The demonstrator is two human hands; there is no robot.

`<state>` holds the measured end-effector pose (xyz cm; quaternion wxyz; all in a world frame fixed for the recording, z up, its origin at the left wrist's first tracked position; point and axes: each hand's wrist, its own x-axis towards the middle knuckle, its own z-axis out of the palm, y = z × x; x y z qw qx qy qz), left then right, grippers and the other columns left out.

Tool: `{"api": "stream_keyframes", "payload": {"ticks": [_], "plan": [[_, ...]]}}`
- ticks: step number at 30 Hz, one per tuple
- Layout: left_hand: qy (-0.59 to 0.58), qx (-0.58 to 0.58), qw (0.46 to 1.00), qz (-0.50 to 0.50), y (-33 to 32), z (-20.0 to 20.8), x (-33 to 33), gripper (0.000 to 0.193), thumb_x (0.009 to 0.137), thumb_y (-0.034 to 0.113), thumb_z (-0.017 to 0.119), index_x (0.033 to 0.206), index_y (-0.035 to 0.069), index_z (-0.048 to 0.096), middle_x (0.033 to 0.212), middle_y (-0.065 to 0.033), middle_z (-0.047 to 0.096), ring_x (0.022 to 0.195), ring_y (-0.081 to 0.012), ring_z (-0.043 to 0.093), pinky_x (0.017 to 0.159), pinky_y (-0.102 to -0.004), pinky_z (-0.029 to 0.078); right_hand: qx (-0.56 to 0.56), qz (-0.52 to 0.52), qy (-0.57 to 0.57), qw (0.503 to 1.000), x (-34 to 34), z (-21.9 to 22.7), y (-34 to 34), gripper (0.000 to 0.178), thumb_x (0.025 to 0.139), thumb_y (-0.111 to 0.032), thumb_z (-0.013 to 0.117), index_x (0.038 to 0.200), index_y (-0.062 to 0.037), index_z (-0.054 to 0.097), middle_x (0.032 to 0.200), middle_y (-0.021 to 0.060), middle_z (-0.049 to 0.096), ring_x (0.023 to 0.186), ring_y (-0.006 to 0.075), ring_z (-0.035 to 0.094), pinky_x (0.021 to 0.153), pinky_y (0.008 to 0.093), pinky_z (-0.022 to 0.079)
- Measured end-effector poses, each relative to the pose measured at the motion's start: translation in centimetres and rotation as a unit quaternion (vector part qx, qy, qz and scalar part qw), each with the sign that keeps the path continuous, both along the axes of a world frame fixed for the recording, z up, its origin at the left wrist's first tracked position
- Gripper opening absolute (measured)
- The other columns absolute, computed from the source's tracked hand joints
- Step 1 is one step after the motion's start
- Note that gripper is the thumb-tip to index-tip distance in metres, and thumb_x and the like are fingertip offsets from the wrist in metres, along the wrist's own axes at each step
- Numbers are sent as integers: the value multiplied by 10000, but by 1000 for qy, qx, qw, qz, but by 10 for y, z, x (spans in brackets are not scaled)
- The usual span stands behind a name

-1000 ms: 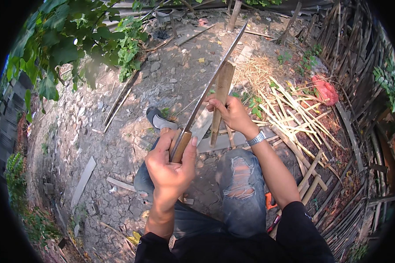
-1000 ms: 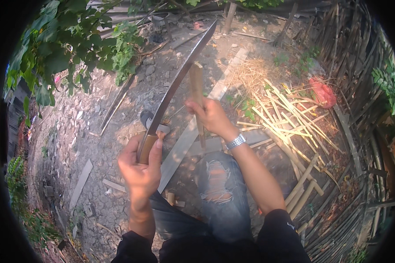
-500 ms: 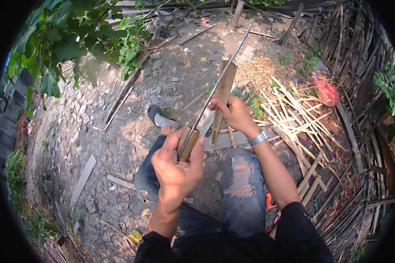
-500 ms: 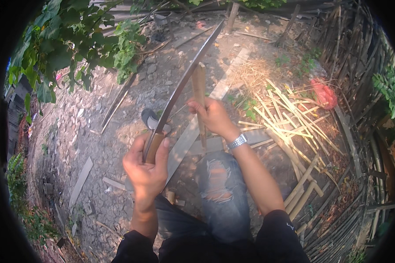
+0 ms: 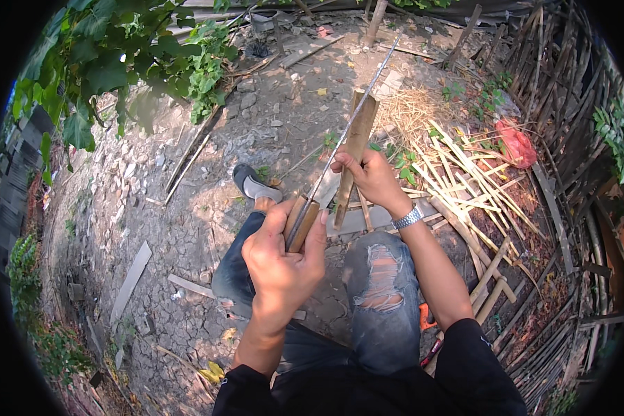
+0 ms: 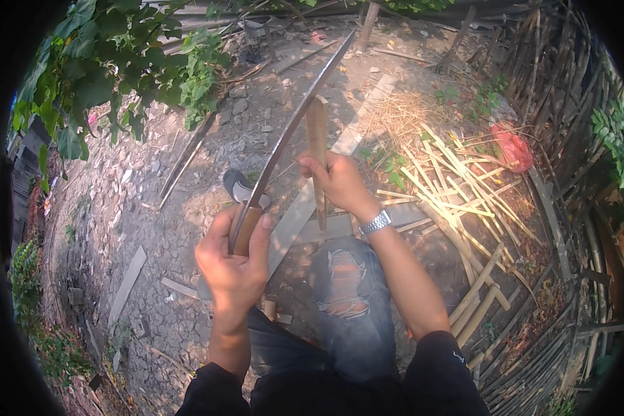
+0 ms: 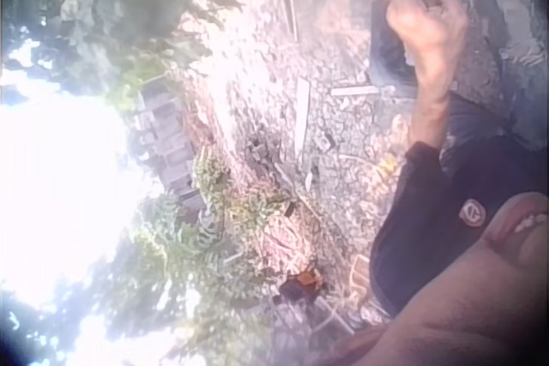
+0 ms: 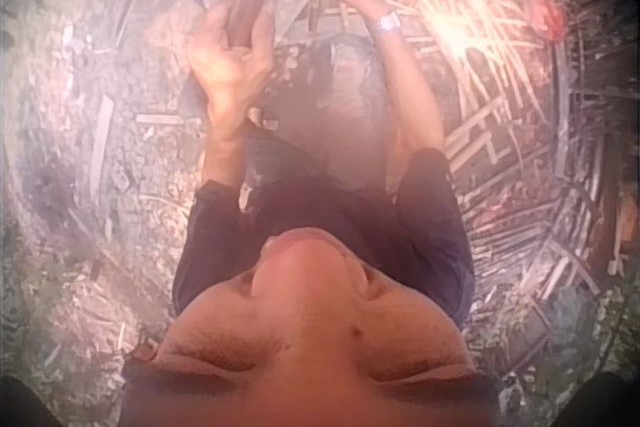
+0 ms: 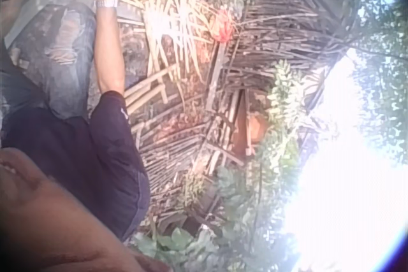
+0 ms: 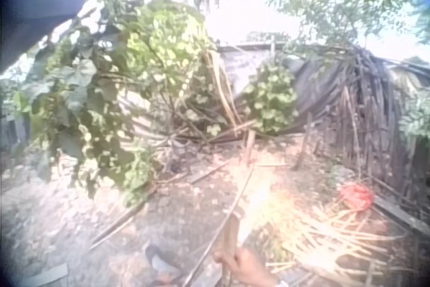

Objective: The person sits on the ground and uses a machete and a wooden stick to split a piece of bamboo into thin strips. They repeatedly strike the machete blade with the stick to drive it through the bamboo, separating it into smaller pieces.

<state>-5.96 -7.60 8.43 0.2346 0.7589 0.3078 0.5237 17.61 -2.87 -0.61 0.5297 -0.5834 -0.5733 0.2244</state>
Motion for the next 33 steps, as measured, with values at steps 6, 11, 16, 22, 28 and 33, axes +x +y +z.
{"api": "stream_keyframes", "payload": {"ticks": [6, 11, 16, 22, 28, 33], "plan": [[44, -48, 998, -1, -17, 14, 5, 246, 864, 26, 754, 1055, -47, 616, 742, -158, 702, 631, -265, 732, 560, -328, 541, 4, 27, 18, 999, 2, -2, 2, 388, 1041, -374, 598, 1157, -30, 735, 924, 123, 774, 872, 208, 753, 780, 346, 568], [130, -5, 992, -4, -37, 15, 15, 402, 871, 32, 716, 1215, -64, 530, 734, -193, 678, 638, -359, 700, 552, -425, 533, -11, 74, 47, 996, 9, -4, 1, 355, 1060, -304, 577, 1129, 25, 692, 918, 122, 755, 891, 200, 736, 786, 348, 577], [126, -51, 991, -7, -47, 23, 22, 347, 886, 18, 678, 1206, -49, 564, 749, -220, 675, 661, -388, 710, 579, -408, 542, -16, 83, 8, 996, 16, 0, -1, 377, 1036, -325, 614, 1074, 41, 694, 900, 121, 749, 889, 207, 727, 803, 352, 568], [109, -105, 988, -10, -51, 30, 22, 343, 907, 42, 651, 1219, -67, 558, 735, -209, 671, 661, -396, 709, 611, -415, 544, -49, 74, -17, 996, 11, 4, 0, 375, 1044, -344, 594, 1056, 16, 700, 899, 100, 743, 898, 208, 725, 818, 360, 566], [112, -79, 990, -22, -41, 32, 23, 317, 939, 64, 622, 1220, -59, 543, 669, -213, 651, 591, -418, 672, 538, -475, 509, -34, 41, -100, 994, 27, -7, -18, 489, 1047, -395, 589, 1371, -36, 514, 1266, 195, 621, 1185, 216, 627, 991, 381, 504], [101, -116, 988, 15, -33, 34, 23, 282, 997, 112, 600, 1195, -87, 573, 768, -138, 677, 679, -225, 689, 638, -364, 528, -57, -134, 127, 981, 47, -101, -85, 585, 1011, -451, 611, 1366, -5, 476, 1253, 244, 644, 1112, 312, 669, 958, 445, 525]]}}
